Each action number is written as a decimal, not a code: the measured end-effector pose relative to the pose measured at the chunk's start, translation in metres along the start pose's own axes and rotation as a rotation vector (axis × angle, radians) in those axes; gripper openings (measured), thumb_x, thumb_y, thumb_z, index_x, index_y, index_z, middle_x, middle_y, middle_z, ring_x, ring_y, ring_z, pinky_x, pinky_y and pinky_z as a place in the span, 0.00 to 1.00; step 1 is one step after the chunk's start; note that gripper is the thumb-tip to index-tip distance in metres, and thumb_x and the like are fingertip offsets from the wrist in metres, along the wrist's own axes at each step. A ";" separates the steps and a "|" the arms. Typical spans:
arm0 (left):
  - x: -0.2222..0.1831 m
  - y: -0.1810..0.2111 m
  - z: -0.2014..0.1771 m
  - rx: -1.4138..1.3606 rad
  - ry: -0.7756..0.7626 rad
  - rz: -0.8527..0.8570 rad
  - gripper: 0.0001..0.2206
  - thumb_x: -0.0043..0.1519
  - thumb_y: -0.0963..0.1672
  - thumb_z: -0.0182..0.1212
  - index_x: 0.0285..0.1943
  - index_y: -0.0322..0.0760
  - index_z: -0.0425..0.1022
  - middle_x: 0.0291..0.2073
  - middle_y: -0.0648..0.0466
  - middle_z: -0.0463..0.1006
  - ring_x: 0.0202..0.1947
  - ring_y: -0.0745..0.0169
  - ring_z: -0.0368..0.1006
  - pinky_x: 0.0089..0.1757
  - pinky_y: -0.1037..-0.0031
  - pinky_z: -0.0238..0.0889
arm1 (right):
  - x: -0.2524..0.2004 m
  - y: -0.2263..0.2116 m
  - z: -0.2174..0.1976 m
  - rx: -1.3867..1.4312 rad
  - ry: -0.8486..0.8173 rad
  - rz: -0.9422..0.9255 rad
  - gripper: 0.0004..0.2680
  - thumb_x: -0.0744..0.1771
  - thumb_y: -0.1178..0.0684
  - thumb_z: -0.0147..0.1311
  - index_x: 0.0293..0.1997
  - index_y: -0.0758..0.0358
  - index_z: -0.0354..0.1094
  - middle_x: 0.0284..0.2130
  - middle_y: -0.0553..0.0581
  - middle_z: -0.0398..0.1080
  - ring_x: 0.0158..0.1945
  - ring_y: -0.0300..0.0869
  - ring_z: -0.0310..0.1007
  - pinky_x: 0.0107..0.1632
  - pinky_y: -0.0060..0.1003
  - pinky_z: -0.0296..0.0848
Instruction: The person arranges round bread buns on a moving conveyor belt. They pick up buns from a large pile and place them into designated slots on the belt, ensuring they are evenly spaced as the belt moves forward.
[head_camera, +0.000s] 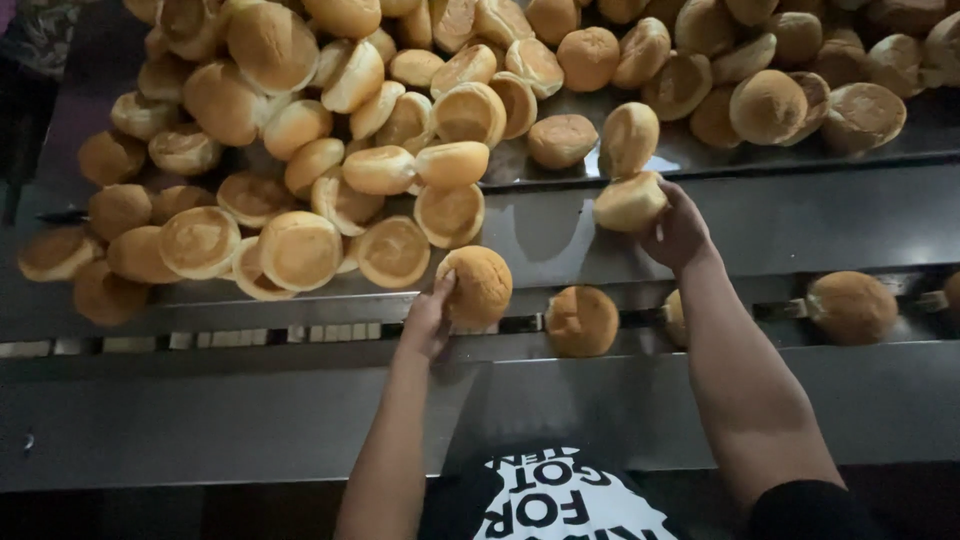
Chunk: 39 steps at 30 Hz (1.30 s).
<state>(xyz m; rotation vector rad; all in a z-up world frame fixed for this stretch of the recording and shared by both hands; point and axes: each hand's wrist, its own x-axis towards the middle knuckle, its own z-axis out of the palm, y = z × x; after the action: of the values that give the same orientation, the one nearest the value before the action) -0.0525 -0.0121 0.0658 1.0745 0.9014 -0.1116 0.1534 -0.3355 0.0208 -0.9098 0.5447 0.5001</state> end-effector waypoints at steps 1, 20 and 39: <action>0.008 -0.011 -0.016 -0.003 0.004 -0.002 0.38 0.60 0.54 0.69 0.74 0.28 0.60 0.72 0.36 0.60 0.73 0.35 0.53 0.64 0.35 0.45 | -0.025 0.004 0.019 -0.003 -0.001 0.005 0.14 0.64 0.43 0.63 0.48 0.58 0.73 0.37 0.50 0.78 0.34 0.37 0.80 0.27 0.20 0.72; -0.015 -0.046 -0.105 0.355 0.137 0.259 0.30 0.61 0.53 0.69 0.67 0.32 0.70 0.59 0.40 0.74 0.61 0.45 0.70 0.57 0.52 0.64 | -0.136 0.161 0.041 -2.031 -0.541 -0.955 0.25 0.61 0.46 0.66 0.66 0.50 0.66 0.62 0.57 0.66 0.58 0.56 0.68 0.48 0.47 0.75; 0.021 0.004 -0.046 1.518 0.457 0.764 0.36 0.62 0.48 0.65 0.80 0.43 0.53 0.72 0.42 0.58 0.73 0.32 0.50 0.63 0.38 0.51 | -0.042 0.172 0.187 -1.968 -0.386 -1.133 0.22 0.63 0.49 0.61 0.66 0.56 0.65 0.72 0.62 0.51 0.75 0.62 0.44 0.69 0.61 0.56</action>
<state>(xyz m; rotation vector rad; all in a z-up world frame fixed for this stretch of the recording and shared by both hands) -0.0638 0.0339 0.0467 2.8833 0.6459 0.1363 0.0580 -0.0974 0.0384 -2.5987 -1.1493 -0.0348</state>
